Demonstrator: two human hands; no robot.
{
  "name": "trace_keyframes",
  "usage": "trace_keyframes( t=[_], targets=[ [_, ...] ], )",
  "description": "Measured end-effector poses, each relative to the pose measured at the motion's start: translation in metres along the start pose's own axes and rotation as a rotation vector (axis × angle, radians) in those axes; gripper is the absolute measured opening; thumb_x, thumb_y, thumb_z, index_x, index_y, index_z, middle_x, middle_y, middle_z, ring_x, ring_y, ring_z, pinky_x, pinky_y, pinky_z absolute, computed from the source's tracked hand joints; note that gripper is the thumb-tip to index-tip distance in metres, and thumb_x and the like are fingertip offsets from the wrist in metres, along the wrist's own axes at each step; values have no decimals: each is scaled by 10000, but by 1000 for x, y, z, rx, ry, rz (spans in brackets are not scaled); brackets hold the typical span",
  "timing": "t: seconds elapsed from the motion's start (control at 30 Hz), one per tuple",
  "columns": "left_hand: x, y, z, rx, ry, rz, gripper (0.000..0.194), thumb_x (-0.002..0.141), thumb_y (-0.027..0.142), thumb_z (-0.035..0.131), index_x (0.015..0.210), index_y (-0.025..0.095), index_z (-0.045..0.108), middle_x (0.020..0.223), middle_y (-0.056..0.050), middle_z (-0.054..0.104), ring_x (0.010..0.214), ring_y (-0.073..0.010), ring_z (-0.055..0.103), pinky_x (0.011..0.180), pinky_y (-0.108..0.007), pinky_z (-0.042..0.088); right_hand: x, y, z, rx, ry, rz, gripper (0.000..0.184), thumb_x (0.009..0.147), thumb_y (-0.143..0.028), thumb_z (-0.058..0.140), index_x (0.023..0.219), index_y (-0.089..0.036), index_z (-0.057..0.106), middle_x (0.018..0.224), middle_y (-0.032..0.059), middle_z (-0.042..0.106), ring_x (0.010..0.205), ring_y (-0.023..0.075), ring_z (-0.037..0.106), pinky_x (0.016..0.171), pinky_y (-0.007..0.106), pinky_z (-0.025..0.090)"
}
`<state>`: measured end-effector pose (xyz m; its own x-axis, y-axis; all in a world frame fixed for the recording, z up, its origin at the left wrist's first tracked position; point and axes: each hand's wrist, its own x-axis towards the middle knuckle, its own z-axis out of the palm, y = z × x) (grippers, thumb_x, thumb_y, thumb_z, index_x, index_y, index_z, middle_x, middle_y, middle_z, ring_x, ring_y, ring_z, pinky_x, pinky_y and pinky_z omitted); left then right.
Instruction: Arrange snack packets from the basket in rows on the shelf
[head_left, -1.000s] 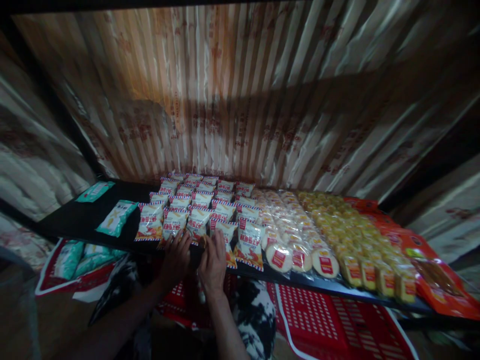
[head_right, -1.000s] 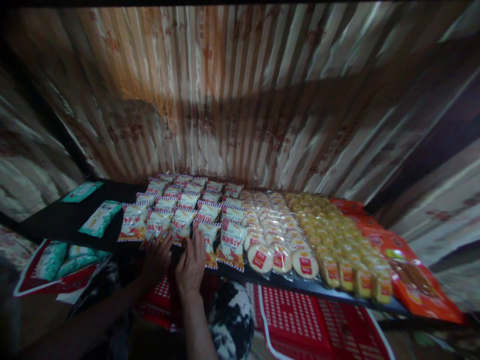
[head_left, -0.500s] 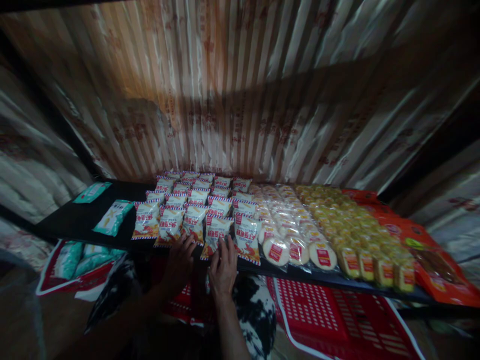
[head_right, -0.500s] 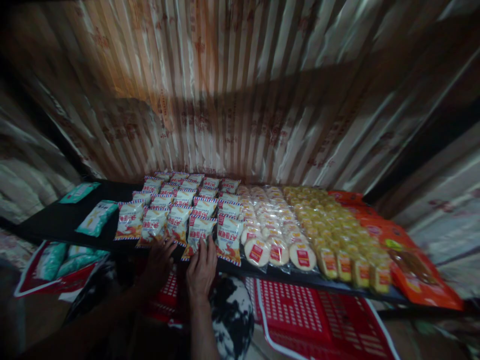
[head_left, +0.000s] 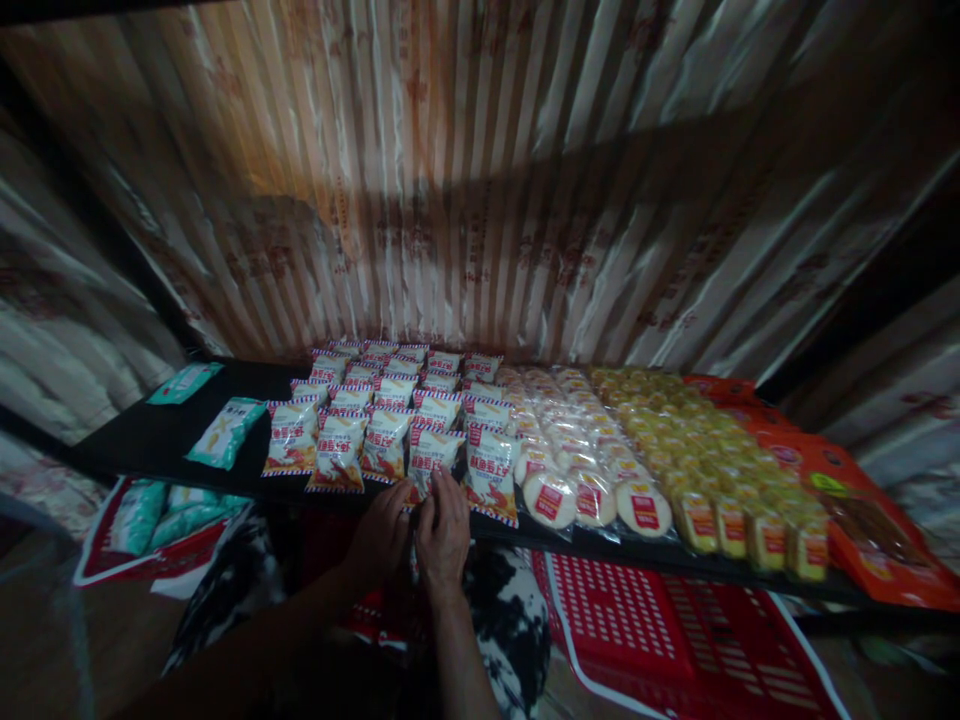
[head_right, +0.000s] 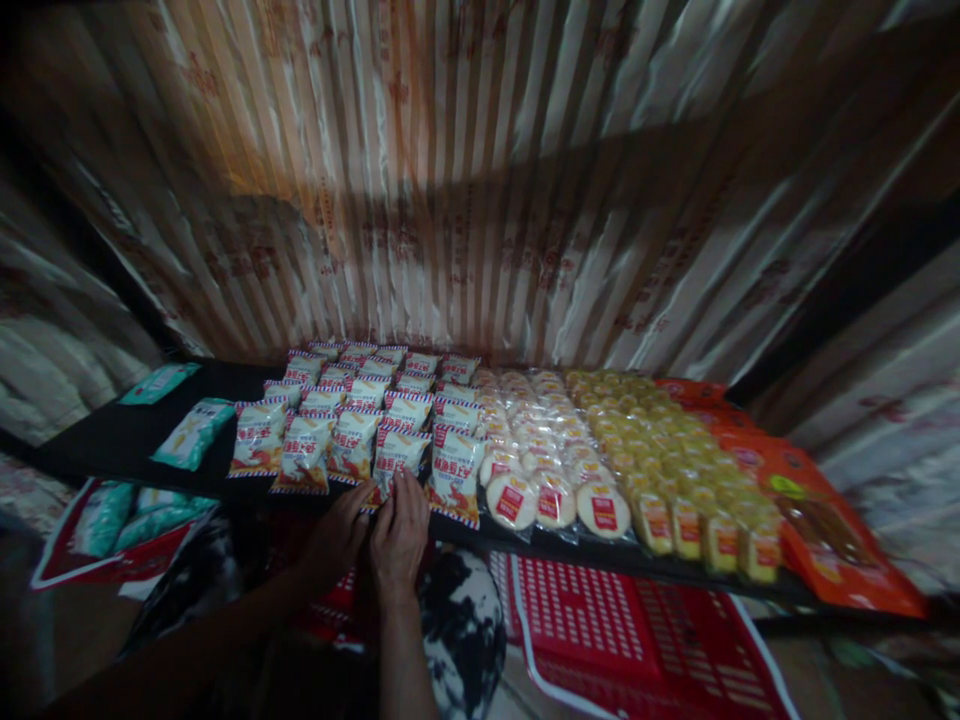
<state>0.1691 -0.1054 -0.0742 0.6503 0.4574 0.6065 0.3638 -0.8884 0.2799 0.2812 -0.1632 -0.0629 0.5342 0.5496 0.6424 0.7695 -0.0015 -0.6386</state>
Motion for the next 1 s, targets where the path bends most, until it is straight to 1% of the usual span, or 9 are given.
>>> trace_keyframes(
  t=[0.1,0.23,0.4,0.53,0.63,0.8,0.9,1.0],
  targets=[
    [1,0,-1,-28,16,5,492,930,192,318,1411,158,221,1307,-145,515,1240,-213,464,978,-393,451,2,0,-1,23,16,-30,371,903,-176,376,1245,-154,518,1237,130,571,1189,211,487,963,451,440],
    [3,1,-3,-71,24,13,493,929,191,317,1412,170,222,1352,-141,468,1283,-221,410,1015,-427,418,9,1,-1,49,25,-58,356,900,-169,378,1218,-157,536,1224,129,580,1179,207,499,959,449,447],
    [11,1,0,-123,10,1,451,933,194,293,1380,136,295,1364,-150,451,1299,-216,385,1021,-429,415,17,6,2,62,50,-82,346,896,-155,383,1205,-144,537,1224,135,580,1196,202,488,965,441,445],
    [18,0,5,-144,-15,56,415,930,180,284,1329,106,369,1339,-168,469,1306,-217,371,1034,-435,400,18,11,7,71,12,-72,363,900,-158,369,1230,-139,516,1266,138,551,1237,202,453,984,449,432],
    [19,-2,8,-163,-38,78,405,929,186,275,1301,94,408,1336,-175,470,1316,-222,353,1049,-445,382,17,13,10,71,15,-67,373,897,-152,365,1241,-133,508,1277,142,541,1247,201,442,987,451,432],
    [16,-7,11,-181,-86,72,427,924,191,267,1333,115,366,1369,-174,433,1332,-235,328,1051,-477,370,15,12,11,62,25,-64,387,897,-158,359,1255,-148,505,1308,142,514,1281,220,404,992,481,422],
    [14,-8,13,-183,-93,85,437,923,184,270,1351,121,330,1376,-177,419,1341,-239,313,1046,-487,373,13,12,11,56,31,-72,386,900,-162,363,1259,-149,501,1325,146,496,1301,230,374,998,497,411],
    [15,-8,14,-181,-105,74,439,925,192,278,1355,124,328,1366,-180,429,1340,-243,316,1046,-490,376,13,12,12,44,27,-69,394,905,-175,357,1276,-153,488,1335,149,486,1306,235,367,1002,509,404]
  ],
)
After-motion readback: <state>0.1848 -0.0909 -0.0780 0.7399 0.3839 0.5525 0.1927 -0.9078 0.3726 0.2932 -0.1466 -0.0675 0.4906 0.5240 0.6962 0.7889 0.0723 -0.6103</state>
